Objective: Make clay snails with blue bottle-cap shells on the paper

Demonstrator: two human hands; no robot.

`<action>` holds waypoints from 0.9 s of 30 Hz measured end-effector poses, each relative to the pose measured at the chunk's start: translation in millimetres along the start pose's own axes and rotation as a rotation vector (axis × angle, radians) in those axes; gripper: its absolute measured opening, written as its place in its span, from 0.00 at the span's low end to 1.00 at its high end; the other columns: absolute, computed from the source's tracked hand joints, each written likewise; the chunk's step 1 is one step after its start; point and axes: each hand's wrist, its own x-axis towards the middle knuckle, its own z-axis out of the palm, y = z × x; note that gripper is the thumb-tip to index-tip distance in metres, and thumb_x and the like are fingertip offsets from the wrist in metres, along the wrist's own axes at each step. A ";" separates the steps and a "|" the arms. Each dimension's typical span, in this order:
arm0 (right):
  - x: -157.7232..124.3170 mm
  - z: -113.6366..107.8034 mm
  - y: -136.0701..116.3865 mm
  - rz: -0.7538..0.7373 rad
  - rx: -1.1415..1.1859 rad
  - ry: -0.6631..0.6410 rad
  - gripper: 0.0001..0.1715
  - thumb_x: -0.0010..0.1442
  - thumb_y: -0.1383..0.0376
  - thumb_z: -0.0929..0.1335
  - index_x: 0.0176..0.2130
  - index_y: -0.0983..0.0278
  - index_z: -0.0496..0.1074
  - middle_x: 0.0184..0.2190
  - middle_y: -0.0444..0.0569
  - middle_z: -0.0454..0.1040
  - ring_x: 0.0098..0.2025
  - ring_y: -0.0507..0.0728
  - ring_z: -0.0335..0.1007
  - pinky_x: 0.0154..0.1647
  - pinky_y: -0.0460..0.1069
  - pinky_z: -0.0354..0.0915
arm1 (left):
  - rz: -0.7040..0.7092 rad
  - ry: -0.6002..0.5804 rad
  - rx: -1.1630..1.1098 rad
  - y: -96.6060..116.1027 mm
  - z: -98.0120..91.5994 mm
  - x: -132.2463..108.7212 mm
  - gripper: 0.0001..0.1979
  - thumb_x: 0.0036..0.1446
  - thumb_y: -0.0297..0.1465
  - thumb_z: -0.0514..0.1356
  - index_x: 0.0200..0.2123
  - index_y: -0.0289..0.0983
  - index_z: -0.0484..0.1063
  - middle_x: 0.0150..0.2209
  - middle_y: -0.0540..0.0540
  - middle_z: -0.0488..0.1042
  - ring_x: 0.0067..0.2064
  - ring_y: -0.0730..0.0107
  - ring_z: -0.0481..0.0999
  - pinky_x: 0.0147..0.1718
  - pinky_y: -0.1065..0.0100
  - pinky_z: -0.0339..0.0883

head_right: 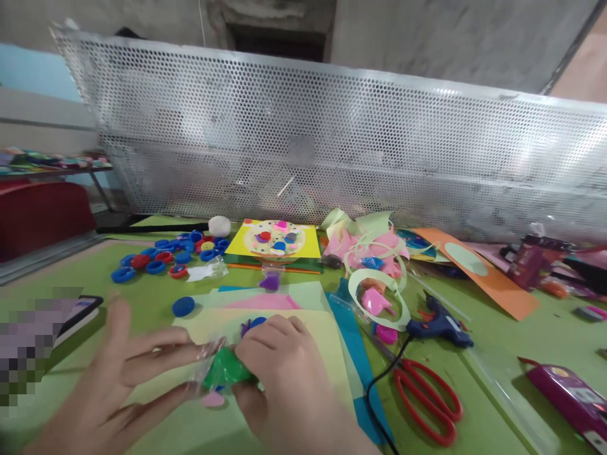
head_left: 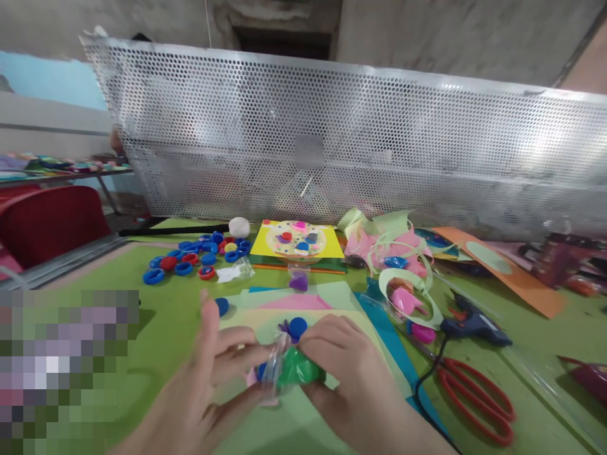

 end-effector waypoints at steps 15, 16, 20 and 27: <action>-4.2 21.9 -7.4 -0.205 -0.432 -0.013 0.08 0.53 0.77 0.65 0.27 0.65 0.67 0.25 0.45 0.71 0.30 0.54 0.63 0.34 0.51 0.57 | 0.349 -0.236 0.342 -13.3 -6.5 15.5 0.27 0.60 0.33 0.53 0.61 0.49 0.50 0.35 0.49 0.75 0.39 0.62 0.75 0.48 0.58 0.65; -4.2 23.0 -7.7 -0.209 -0.445 -0.019 0.08 0.53 0.77 0.64 0.28 0.65 0.68 0.26 0.45 0.72 0.31 0.55 0.64 0.36 0.52 0.57 | 0.351 -0.242 0.362 -13.3 -8.1 15.9 0.21 0.59 0.32 0.53 0.56 0.48 0.58 0.35 0.48 0.75 0.39 0.63 0.76 0.47 0.61 0.66; -1.8 18.5 -10.8 -0.174 -0.420 -0.080 0.08 0.54 0.76 0.64 0.32 0.67 0.70 0.31 0.49 0.73 0.35 0.57 0.65 0.42 0.54 0.59 | 0.399 -0.257 0.436 -7.8 -16.2 16.4 0.09 0.58 0.28 0.56 0.42 0.43 0.69 0.35 0.46 0.78 0.38 0.65 0.78 0.44 0.67 0.69; 2.5 -3.6 -5.3 0.012 -0.234 -0.032 0.14 0.53 0.76 0.61 0.39 0.65 0.67 0.37 0.51 0.72 0.41 0.60 0.62 0.41 0.56 0.60 | 0.275 -0.052 0.379 6.7 -36.7 39.2 0.28 0.57 0.36 0.57 0.60 0.50 0.54 0.29 0.55 0.78 0.35 0.64 0.78 0.40 0.67 0.72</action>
